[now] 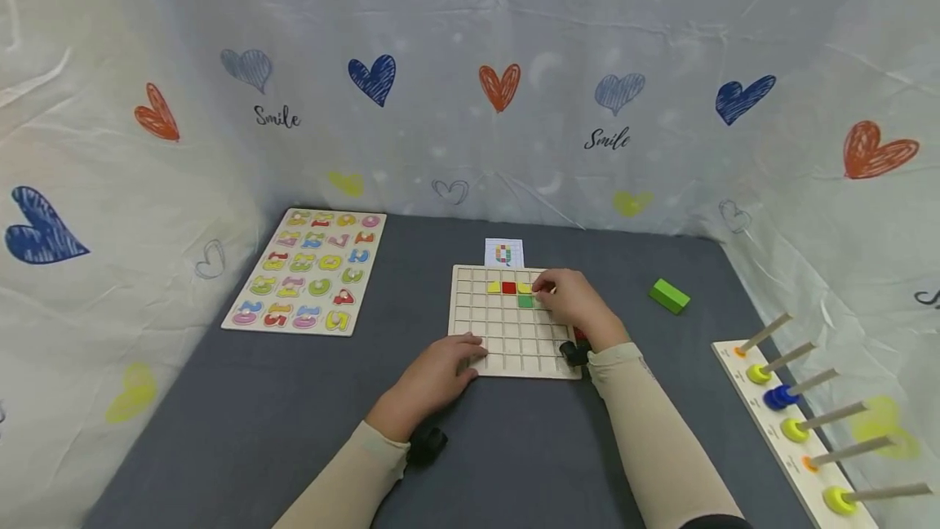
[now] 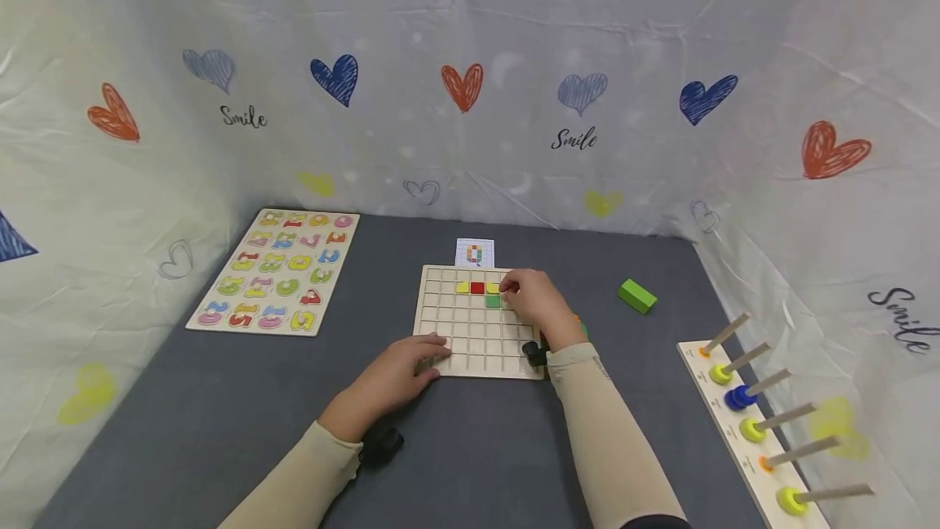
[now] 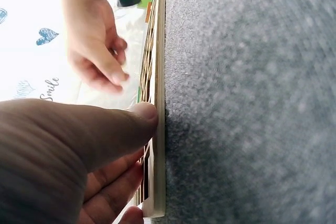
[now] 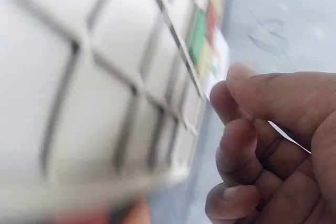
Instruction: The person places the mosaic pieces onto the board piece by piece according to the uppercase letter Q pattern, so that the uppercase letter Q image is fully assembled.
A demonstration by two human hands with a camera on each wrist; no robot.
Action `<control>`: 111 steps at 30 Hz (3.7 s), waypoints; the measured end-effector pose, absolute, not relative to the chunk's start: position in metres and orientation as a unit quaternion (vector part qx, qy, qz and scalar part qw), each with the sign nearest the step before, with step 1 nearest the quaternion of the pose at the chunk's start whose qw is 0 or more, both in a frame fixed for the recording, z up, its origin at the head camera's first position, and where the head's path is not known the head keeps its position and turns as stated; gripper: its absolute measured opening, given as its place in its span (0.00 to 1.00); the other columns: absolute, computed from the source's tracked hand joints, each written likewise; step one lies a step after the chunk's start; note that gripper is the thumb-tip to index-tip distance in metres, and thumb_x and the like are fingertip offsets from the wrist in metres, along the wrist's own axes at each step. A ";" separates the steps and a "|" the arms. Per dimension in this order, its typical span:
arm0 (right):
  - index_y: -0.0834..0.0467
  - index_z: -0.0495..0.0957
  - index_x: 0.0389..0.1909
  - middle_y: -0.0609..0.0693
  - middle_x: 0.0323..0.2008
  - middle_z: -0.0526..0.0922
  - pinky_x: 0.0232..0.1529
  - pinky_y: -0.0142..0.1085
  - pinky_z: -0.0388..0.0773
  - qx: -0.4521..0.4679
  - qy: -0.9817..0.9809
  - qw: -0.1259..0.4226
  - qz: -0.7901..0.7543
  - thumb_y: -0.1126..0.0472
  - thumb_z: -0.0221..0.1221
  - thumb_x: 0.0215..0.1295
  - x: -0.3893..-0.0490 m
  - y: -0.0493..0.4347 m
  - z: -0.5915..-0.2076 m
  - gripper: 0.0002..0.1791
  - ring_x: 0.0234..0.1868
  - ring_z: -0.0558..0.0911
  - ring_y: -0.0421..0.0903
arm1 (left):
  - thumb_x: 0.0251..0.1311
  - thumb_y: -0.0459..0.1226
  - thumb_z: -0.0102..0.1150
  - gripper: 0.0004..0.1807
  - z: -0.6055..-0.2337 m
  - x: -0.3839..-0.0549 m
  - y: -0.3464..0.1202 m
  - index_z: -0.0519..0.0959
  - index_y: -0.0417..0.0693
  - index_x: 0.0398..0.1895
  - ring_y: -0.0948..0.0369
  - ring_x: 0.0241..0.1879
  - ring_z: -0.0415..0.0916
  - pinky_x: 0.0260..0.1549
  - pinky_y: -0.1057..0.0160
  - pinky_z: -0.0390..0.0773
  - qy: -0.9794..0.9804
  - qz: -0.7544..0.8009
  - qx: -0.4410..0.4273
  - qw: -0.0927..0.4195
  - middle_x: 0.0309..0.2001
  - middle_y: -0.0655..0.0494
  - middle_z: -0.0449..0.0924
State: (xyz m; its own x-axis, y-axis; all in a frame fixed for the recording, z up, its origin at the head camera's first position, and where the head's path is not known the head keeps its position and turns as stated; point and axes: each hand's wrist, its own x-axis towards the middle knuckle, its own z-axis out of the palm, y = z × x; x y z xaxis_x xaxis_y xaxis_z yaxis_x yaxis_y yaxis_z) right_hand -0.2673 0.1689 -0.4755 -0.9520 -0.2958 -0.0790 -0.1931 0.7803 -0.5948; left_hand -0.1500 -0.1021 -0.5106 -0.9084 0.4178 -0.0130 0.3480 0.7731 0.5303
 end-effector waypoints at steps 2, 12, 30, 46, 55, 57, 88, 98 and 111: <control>0.61 0.86 0.55 0.59 0.50 0.87 0.50 0.51 0.85 -0.122 0.938 0.081 -0.314 0.63 0.60 0.82 -0.264 0.183 -0.469 0.10 0.50 0.84 0.56 | 0.74 0.36 0.70 0.20 -0.510 -0.150 -0.102 0.86 0.49 0.67 0.53 0.78 0.73 0.77 0.46 0.75 0.939 0.274 0.199 0.067 0.73 0.53 0.81; 0.65 0.85 0.59 0.64 0.54 0.86 0.49 0.53 0.87 -0.067 0.951 0.073 -0.293 0.63 0.60 0.82 -0.249 0.257 -0.462 0.14 0.51 0.84 0.60 | 0.73 0.35 0.70 0.20 -0.509 -0.151 -0.102 0.86 0.49 0.66 0.52 0.78 0.73 0.76 0.45 0.76 0.939 0.273 0.200 0.066 0.73 0.52 0.81; 0.68 0.84 0.58 0.66 0.52 0.85 0.48 0.54 0.85 -0.055 0.962 0.130 -0.234 0.64 0.69 0.73 -0.246 0.246 -0.481 0.17 0.47 0.84 0.58 | 0.73 0.34 0.70 0.19 -0.508 -0.149 -0.101 0.86 0.48 0.65 0.51 0.77 0.74 0.77 0.44 0.75 0.935 0.286 0.198 0.066 0.72 0.51 0.81; 0.65 0.84 0.43 0.59 0.39 0.85 0.39 0.46 0.82 -0.035 0.960 0.118 -0.250 0.68 0.70 0.69 -0.245 0.247 -0.478 0.06 0.36 0.81 0.53 | 0.74 0.35 0.70 0.20 -0.510 -0.149 -0.101 0.86 0.49 0.66 0.51 0.78 0.73 0.77 0.44 0.75 0.937 0.282 0.192 0.071 0.73 0.52 0.81; 0.64 0.84 0.47 0.60 0.41 0.85 0.40 0.46 0.82 -0.046 0.953 0.089 -0.285 0.68 0.68 0.73 -0.247 0.242 -0.470 0.06 0.40 0.83 0.54 | 0.74 0.35 0.70 0.19 -0.509 -0.150 -0.102 0.86 0.49 0.66 0.52 0.78 0.73 0.77 0.45 0.75 0.937 0.281 0.198 0.065 0.73 0.52 0.81; 0.64 0.84 0.51 0.61 0.46 0.85 0.45 0.49 0.83 -0.061 0.950 0.080 -0.297 0.68 0.65 0.76 -0.248 0.236 -0.464 0.08 0.45 0.83 0.57 | 0.74 0.35 0.70 0.19 -0.508 -0.150 -0.103 0.86 0.49 0.66 0.52 0.77 0.74 0.77 0.45 0.75 0.936 0.284 0.197 0.066 0.72 0.52 0.81; 0.60 0.91 0.51 0.58 0.54 0.90 0.55 0.50 0.88 -0.146 0.950 0.101 -0.256 0.68 0.63 0.78 -0.249 0.142 -0.470 0.10 0.53 0.87 0.55 | 0.75 0.35 0.68 0.19 -0.511 -0.152 -0.102 0.86 0.48 0.66 0.51 0.77 0.74 0.76 0.46 0.76 0.932 0.282 0.221 0.056 0.72 0.51 0.81; 0.59 0.91 0.49 0.57 0.51 0.90 0.55 0.52 0.87 -0.126 0.956 0.100 -0.245 0.67 0.65 0.77 -0.247 0.139 -0.472 0.08 0.49 0.87 0.53 | 0.74 0.33 0.69 0.19 -0.508 -0.152 -0.104 0.86 0.46 0.65 0.50 0.77 0.74 0.76 0.45 0.76 0.931 0.285 0.222 0.055 0.72 0.49 0.81; 0.59 0.89 0.38 0.54 0.38 0.88 0.42 0.46 0.85 -0.107 0.963 0.082 -0.235 0.66 0.66 0.77 -0.245 0.133 -0.480 0.06 0.39 0.84 0.50 | 0.74 0.33 0.68 0.19 -0.508 -0.150 -0.105 0.86 0.47 0.66 0.50 0.77 0.74 0.76 0.45 0.76 0.930 0.287 0.221 0.058 0.72 0.49 0.81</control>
